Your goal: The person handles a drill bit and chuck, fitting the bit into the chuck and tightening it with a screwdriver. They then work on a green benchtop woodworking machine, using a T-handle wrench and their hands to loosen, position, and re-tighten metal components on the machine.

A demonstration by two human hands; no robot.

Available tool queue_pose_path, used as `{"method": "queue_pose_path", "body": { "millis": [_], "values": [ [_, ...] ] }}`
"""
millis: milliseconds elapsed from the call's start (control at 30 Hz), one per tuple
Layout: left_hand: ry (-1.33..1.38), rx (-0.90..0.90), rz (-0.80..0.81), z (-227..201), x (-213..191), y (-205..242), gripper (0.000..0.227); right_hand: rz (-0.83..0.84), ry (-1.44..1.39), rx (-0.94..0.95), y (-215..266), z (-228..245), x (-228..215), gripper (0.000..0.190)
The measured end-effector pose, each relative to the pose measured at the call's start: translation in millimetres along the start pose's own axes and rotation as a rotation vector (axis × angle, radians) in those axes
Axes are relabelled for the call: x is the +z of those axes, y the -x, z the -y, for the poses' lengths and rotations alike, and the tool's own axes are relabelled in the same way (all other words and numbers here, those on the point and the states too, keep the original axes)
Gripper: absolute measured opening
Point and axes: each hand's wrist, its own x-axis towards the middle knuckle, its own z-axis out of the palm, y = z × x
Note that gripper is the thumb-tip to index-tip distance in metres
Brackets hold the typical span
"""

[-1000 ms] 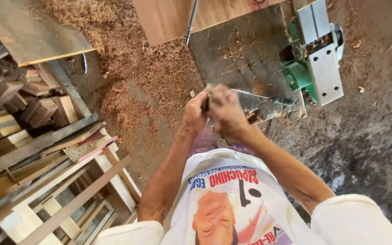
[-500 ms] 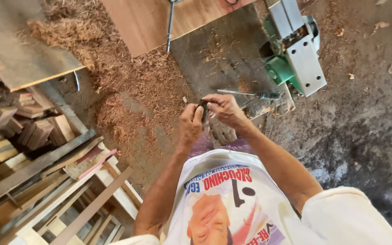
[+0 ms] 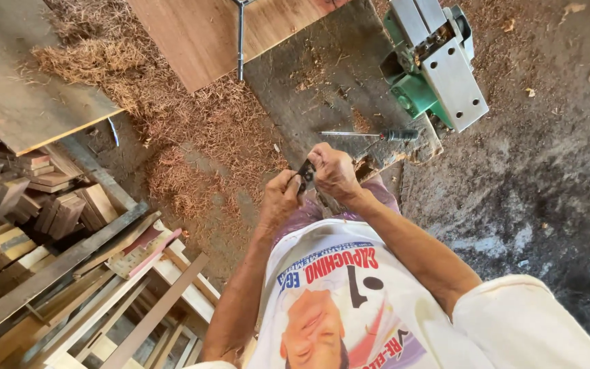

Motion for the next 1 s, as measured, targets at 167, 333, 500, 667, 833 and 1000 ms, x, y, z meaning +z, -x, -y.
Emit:
{"method": "queue_pose_path", "body": {
  "millis": [167,333,500,667,833,1000],
  "values": [
    [-0.083,0.14,0.029,22.4,-7.2,-6.1,0.021,-0.078,-0.003,-0.01,5.9,2.8,0.1,0.012],
    [0.431,-0.029,-0.018,34.5,-25.1,-25.7,0.029,0.136,-0.185,-0.017,-8.2,24.1,-16.1,0.012],
    [0.408,0.149,-0.077,6.5,-18.3,-41.8,0.025,0.389,-0.686,0.476,-35.7,33.6,-29.0,0.016],
    [0.685,0.109,-0.194,13.7,-34.9,-48.3,0.032,0.048,-0.104,-0.072,-71.6,56.3,-52.5,0.021],
    [0.632,-0.066,-0.27,70.1,-56.8,-30.0,0.031,-0.315,0.191,-0.709,-118.0,58.2,-63.9,0.042],
    [0.507,-0.103,-0.283,53.5,-61.9,-9.0,0.033,0.222,0.885,-0.338,-131.9,28.3,-9.8,0.044]
  ]
}}
